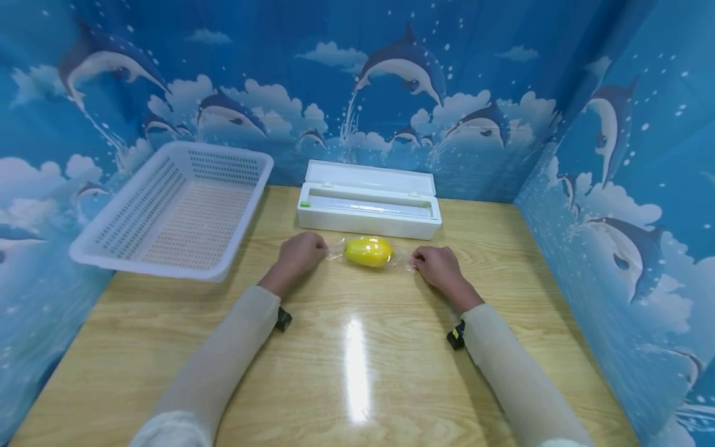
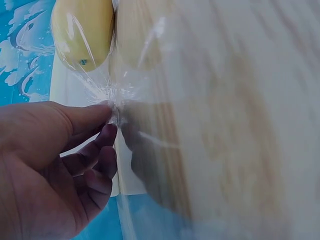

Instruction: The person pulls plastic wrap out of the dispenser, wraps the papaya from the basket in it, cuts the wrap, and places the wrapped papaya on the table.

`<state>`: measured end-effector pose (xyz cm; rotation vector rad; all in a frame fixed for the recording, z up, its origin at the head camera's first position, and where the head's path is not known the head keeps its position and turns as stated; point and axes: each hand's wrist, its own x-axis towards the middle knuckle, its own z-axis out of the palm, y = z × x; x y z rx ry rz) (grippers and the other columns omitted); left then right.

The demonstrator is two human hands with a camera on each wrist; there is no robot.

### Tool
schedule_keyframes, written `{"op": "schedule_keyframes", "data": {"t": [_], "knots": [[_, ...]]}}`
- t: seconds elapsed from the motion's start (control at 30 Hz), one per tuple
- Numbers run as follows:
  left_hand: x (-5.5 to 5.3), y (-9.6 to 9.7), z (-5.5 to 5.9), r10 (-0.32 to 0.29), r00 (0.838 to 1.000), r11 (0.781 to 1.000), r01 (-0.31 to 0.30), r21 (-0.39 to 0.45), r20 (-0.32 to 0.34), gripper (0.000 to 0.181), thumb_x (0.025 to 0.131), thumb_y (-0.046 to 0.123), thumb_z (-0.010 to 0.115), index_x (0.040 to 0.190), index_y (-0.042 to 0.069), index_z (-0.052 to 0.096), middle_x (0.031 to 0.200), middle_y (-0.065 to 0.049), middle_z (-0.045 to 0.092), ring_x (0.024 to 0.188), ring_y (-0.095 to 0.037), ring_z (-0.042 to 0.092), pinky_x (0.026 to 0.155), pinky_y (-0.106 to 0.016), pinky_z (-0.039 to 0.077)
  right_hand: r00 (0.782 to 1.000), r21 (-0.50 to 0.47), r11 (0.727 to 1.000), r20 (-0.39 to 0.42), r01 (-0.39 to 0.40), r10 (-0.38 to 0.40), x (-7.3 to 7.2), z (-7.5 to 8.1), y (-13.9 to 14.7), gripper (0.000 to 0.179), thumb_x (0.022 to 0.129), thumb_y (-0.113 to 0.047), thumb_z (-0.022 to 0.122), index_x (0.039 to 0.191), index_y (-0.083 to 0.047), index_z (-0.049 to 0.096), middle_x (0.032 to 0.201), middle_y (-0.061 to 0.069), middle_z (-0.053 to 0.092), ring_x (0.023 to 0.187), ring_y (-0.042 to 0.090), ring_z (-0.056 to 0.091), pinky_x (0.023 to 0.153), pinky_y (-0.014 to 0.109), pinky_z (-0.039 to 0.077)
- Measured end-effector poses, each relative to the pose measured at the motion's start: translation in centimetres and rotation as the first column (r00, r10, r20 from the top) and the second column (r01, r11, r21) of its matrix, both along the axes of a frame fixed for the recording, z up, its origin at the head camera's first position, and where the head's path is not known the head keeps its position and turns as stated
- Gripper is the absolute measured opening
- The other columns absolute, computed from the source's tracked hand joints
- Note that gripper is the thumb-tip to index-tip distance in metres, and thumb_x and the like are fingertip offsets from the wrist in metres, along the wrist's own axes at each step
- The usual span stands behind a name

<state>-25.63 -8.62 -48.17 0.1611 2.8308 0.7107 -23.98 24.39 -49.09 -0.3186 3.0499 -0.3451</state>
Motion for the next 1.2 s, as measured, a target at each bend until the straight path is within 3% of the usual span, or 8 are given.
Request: {"op": "schedule_keyframes", "data": {"t": [0.2,0.43,0.7,0.93,1.2], "knots": [[0.3,0.0,0.2,0.02,1.0,1.0,-0.02,-0.002,0.011,0.014,0.096,0.027,0.068,0.097,0.018,0.077,0.108,-0.004,0.075,0.1,-0.026,0.067,0.096,-0.048,0.049,1.0,-0.007,1.0,0.003,-0.019,0.019,0.1,0.2,0.1,0.017,0.1,-0.026,0.064,0.1,-0.012,0.075,0.097,0.002,0.075,0.086,0.023,0.066,0.091,0.047,0.049],[0.6,-0.1,0.3,0.008,0.996,0.996,-0.015,-0.082,-0.085,0.012,0.093,0.024,0.069,0.098,0.021,0.079,0.107,-0.003,0.071,0.102,-0.026,0.062,0.089,-0.047,0.05,1.0,0.005,1.0,0.013,-0.028,0.028,0.3,0.6,0.0,0.017,0.099,-0.026,0.066,0.101,-0.012,0.076,0.099,0.002,0.076,0.088,0.023,0.067,0.085,0.044,0.053],[1.0,-0.4,0.4,-0.022,0.998,0.995,0.017,-0.095,-0.052,0.014,0.093,0.025,0.066,0.097,0.022,0.079,0.106,-0.001,0.075,0.101,-0.025,0.064,0.094,-0.05,0.047,0.999,0.004,1.0,0.017,-0.031,0.031,0.5,0.7,-0.6,0.019,0.098,-0.028,0.067,0.105,-0.013,0.077,0.104,0.002,0.076,0.093,0.022,0.069,0.086,0.044,0.055],[1.4,-0.6,0.6,-0.05,0.998,0.995,0.046,-0.087,-0.048,0.017,0.096,0.031,0.066,0.105,0.023,0.078,0.118,-0.002,0.074,0.108,-0.027,0.066,0.098,-0.052,0.047,0.998,-0.018,0.998,-0.041,-0.053,0.053,0.7,0.7,-0.6,0.019,0.098,-0.025,0.068,0.107,-0.011,0.077,0.108,0.004,0.076,0.098,0.024,0.071,0.087,0.045,0.056],[1.6,-0.5,1.3,-0.021,0.998,0.999,0.018,-0.035,-0.064,0.019,0.095,0.027,0.069,0.112,0.021,0.076,0.119,-0.002,0.073,0.109,-0.027,0.066,0.095,-0.051,0.048,0.997,-0.036,0.998,-0.06,-0.059,0.057,0.8,1.0,-0.7,0.021,0.098,-0.028,0.068,0.108,-0.012,0.076,0.106,0.003,0.076,0.094,0.022,0.07,0.084,0.044,0.056]]}}
